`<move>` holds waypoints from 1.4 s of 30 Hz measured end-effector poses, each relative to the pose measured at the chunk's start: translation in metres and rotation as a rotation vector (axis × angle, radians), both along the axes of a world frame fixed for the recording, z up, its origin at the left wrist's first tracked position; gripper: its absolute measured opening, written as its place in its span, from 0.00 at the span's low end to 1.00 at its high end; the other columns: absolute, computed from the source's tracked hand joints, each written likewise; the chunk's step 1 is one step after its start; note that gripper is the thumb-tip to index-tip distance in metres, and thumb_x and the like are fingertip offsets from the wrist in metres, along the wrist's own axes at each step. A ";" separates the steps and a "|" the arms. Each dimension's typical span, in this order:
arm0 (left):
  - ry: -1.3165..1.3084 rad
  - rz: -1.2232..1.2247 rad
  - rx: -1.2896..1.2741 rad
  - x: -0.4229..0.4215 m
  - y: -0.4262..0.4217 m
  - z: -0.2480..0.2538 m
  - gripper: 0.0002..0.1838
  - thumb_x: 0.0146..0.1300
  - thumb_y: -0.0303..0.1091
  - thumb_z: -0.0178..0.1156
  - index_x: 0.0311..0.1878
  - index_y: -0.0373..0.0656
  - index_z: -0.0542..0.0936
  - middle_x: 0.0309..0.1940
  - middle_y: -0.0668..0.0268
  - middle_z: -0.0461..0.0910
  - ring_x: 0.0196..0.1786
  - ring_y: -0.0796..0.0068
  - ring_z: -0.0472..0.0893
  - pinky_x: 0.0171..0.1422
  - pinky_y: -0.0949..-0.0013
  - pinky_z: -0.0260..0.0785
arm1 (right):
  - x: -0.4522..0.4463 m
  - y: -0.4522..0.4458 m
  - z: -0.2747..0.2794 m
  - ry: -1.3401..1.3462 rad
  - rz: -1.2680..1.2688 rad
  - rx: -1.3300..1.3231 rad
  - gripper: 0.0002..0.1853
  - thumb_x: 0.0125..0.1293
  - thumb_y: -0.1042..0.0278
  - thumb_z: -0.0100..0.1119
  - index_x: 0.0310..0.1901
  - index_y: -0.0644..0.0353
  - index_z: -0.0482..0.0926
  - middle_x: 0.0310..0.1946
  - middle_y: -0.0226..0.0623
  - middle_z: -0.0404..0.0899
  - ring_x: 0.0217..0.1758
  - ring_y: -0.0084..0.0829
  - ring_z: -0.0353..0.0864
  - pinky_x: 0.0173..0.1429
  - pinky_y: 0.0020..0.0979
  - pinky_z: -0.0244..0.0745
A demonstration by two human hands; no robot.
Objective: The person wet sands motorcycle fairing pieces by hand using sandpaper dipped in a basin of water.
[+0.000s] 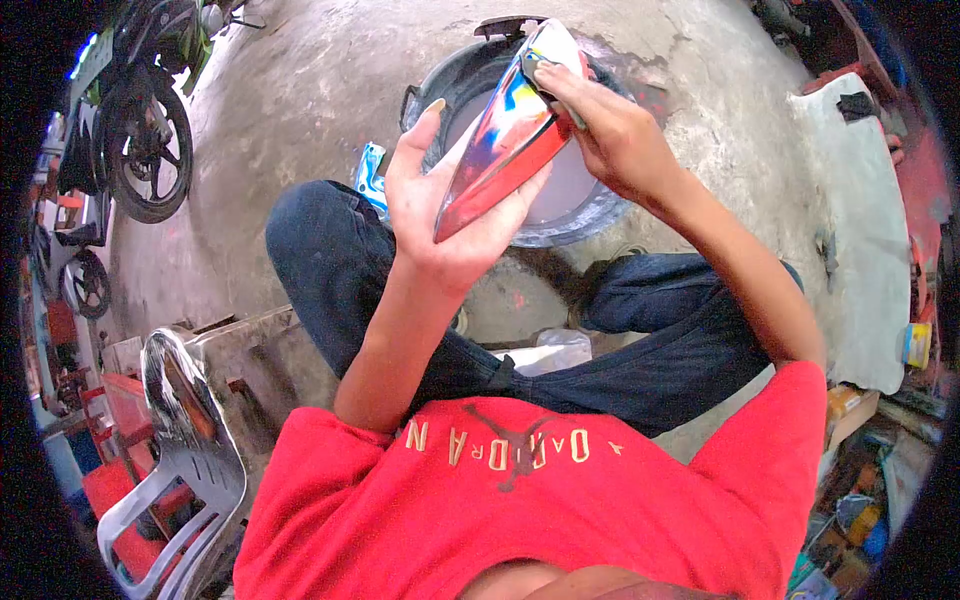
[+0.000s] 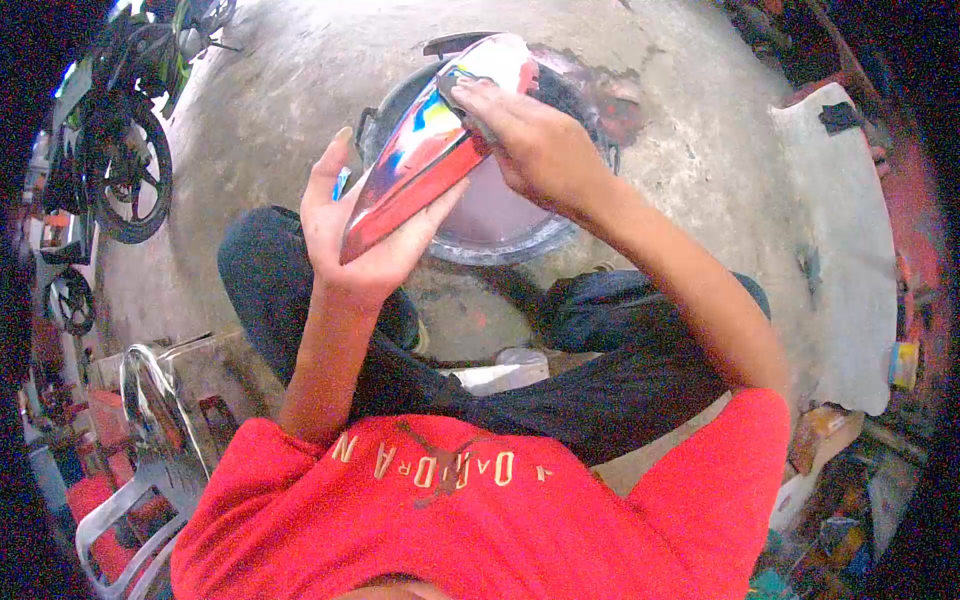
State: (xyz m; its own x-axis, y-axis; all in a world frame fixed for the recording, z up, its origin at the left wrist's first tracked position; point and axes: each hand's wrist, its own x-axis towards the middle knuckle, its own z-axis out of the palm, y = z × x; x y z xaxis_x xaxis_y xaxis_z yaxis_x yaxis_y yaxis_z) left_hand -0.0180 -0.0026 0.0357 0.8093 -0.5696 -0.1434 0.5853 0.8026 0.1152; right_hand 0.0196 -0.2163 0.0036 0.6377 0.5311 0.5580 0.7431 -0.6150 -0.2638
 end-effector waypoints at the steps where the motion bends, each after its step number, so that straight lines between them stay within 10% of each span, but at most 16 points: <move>1: -0.091 -0.010 -0.062 0.003 0.002 -0.009 0.33 0.74 0.51 0.46 0.69 0.31 0.67 0.66 0.50 0.74 0.70 0.62 0.73 0.81 0.57 0.55 | -0.003 0.003 0.006 -0.018 0.022 -0.011 0.23 0.72 0.71 0.44 0.67 0.66 0.72 0.64 0.49 0.77 0.70 0.47 0.74 0.73 0.43 0.70; 5: -0.553 0.111 0.088 0.002 0.010 -0.045 0.32 0.75 0.50 0.46 0.70 0.32 0.65 0.68 0.51 0.73 0.71 0.61 0.72 0.81 0.57 0.55 | -0.045 0.033 0.033 -0.132 0.276 -0.107 0.27 0.66 0.65 0.48 0.65 0.67 0.74 0.65 0.47 0.76 0.70 0.47 0.75 0.72 0.43 0.70; 9: -0.144 -0.040 -0.104 0.001 0.003 -0.012 0.27 0.76 0.43 0.46 0.68 0.32 0.67 0.68 0.52 0.73 0.70 0.67 0.74 0.79 0.58 0.59 | 0.004 0.005 0.010 0.040 -0.106 0.024 0.28 0.60 0.80 0.57 0.65 0.61 0.75 0.62 0.51 0.78 0.66 0.48 0.78 0.70 0.43 0.73; 16: -0.306 -0.051 -0.369 0.015 -0.003 -0.056 0.23 0.75 0.37 0.46 0.66 0.32 0.69 0.66 0.52 0.75 0.67 0.70 0.77 0.79 0.59 0.59 | -0.042 0.031 0.031 -0.183 0.284 -0.087 0.26 0.66 0.64 0.50 0.63 0.69 0.76 0.61 0.50 0.79 0.66 0.46 0.79 0.70 0.42 0.74; 22: -0.018 -0.030 -0.119 0.003 0.006 -0.009 0.37 0.73 0.54 0.46 0.70 0.28 0.66 0.66 0.45 0.73 0.68 0.52 0.75 0.80 0.54 0.57 | -0.015 0.011 0.012 -0.073 0.011 -0.017 0.26 0.62 0.72 0.53 0.63 0.67 0.76 0.60 0.50 0.80 0.65 0.49 0.79 0.69 0.43 0.74; 27: -0.018 -0.059 -0.112 0.010 0.015 -0.026 0.37 0.73 0.55 0.45 0.69 0.27 0.67 0.67 0.43 0.71 0.71 0.52 0.72 0.79 0.46 0.56 | -0.027 0.017 0.022 -0.205 0.300 -0.073 0.27 0.63 0.67 0.51 0.63 0.68 0.76 0.61 0.50 0.79 0.66 0.47 0.79 0.70 0.42 0.74; 31: 0.078 -0.015 -0.021 0.001 0.002 0.006 0.34 0.73 0.53 0.44 0.67 0.30 0.71 0.64 0.46 0.76 0.67 0.55 0.76 0.76 0.50 0.61 | -0.001 0.000 0.013 0.016 -0.055 -0.023 0.29 0.60 0.74 0.50 0.65 0.66 0.74 0.61 0.52 0.79 0.65 0.49 0.79 0.70 0.44 0.74; 35: -0.075 -0.123 -0.255 0.010 0.014 -0.027 0.32 0.73 0.54 0.45 0.65 0.35 0.73 0.63 0.52 0.77 0.66 0.57 0.77 0.77 0.51 0.59 | -0.043 0.032 0.037 -0.214 0.306 -0.098 0.27 0.65 0.63 0.51 0.62 0.68 0.77 0.61 0.48 0.80 0.65 0.46 0.80 0.70 0.43 0.74; 42: 0.069 0.005 0.067 0.003 0.002 0.004 0.33 0.72 0.55 0.46 0.66 0.34 0.72 0.65 0.50 0.75 0.68 0.55 0.74 0.79 0.50 0.56 | 0.002 0.002 0.015 0.067 -0.119 -0.054 0.27 0.61 0.78 0.54 0.65 0.62 0.75 0.61 0.50 0.79 0.64 0.45 0.80 0.69 0.39 0.75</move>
State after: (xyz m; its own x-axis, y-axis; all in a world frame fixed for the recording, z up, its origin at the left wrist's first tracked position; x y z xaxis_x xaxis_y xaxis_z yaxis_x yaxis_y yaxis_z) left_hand -0.0149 -0.0001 0.0401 0.7989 -0.5530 -0.2366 0.5897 0.7974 0.1277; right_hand 0.0217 -0.2142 0.0186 0.7331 0.4776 0.4842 0.6456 -0.7126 -0.2745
